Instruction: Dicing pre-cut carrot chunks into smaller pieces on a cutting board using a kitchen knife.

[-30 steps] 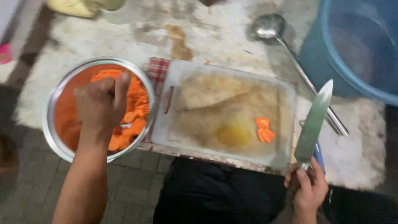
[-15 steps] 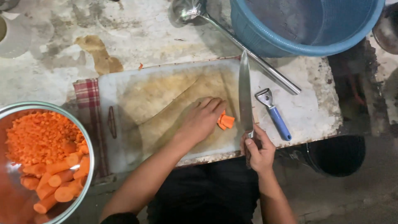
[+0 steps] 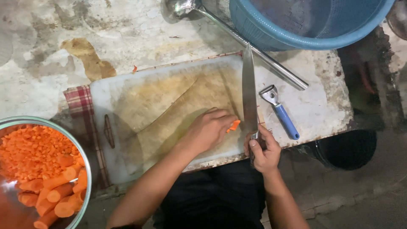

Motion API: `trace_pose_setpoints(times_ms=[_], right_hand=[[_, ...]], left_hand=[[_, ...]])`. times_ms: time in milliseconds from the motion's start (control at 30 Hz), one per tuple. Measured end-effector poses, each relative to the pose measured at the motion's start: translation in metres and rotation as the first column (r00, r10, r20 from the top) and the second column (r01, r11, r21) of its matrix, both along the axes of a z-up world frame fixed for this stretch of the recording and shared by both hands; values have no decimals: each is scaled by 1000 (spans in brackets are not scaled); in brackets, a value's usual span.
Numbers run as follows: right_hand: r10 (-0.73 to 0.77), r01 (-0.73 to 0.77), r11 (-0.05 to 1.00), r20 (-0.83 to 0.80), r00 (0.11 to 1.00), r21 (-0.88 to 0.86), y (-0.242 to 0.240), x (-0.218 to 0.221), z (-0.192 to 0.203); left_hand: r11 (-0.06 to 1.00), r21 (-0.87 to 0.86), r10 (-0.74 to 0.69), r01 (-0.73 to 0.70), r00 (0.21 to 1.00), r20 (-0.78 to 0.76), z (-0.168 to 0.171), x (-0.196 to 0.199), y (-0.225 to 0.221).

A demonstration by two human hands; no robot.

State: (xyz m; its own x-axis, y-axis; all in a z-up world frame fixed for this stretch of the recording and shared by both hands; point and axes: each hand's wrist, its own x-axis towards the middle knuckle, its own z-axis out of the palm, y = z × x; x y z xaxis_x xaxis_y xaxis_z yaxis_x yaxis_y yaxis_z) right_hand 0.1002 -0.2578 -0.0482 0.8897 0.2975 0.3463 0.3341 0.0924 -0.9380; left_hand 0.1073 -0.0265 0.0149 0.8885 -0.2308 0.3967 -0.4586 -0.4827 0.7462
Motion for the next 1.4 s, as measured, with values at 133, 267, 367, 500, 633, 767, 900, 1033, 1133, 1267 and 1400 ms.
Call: trace_pose_setpoints(times_ms=[133, 267, 367, 500, 633, 767, 900, 1033, 1133, 1267, 1400], right_hand=[[22, -22, 1000, -2, 1000, 21, 1, 1, 3], [8, -8, 1000, -15, 1000, -7, 1, 0, 6], [3, -4, 1000, -17, 1000, -28, 2, -1, 10], [7, -8, 1000, -36, 999, -14, -2, -2, 1], [10, -10, 1000, -20, 1000, -25, 0, -2, 5], [13, -13, 1000, -19, 1000, 7, 0, -1, 4], [16, -16, 1000, -14, 1000, 7, -1, -2, 1], [2, -3, 1000, -37, 999, -14, -2, -2, 1], [-20, 19, 998, -24, 1000, -52, -3, -2, -3], [-55, 54, 993, -4, 999, -106, 0, -3, 4], [-33, 32, 999, -9, 999, -32, 1, -3, 2]], left_hand=[[993, 113, 32, -24, 997, -76, -3, 3, -3], [958, 267, 116, -100, 992, -45, -13, 6, -9], [934, 351, 90, -68, 995, -45, -8, 6, -10], [860, 509, -3, 46, 996, -85, -1, 5, -10], [883, 469, -6, -22, 998, 58, -14, 5, -15], [911, 405, 18, -80, 988, 155, -6, 2, -6], [896, 422, 93, -142, 987, 134, 0, -11, 29], [903, 421, 56, -90, 994, 91, 11, -23, 54], [932, 359, 27, -45, 998, 55, 15, -20, 48], [928, 372, -72, 32, 993, 94, 8, -6, 30], [881, 467, -158, 78, 978, 134, -7, 12, 18]])
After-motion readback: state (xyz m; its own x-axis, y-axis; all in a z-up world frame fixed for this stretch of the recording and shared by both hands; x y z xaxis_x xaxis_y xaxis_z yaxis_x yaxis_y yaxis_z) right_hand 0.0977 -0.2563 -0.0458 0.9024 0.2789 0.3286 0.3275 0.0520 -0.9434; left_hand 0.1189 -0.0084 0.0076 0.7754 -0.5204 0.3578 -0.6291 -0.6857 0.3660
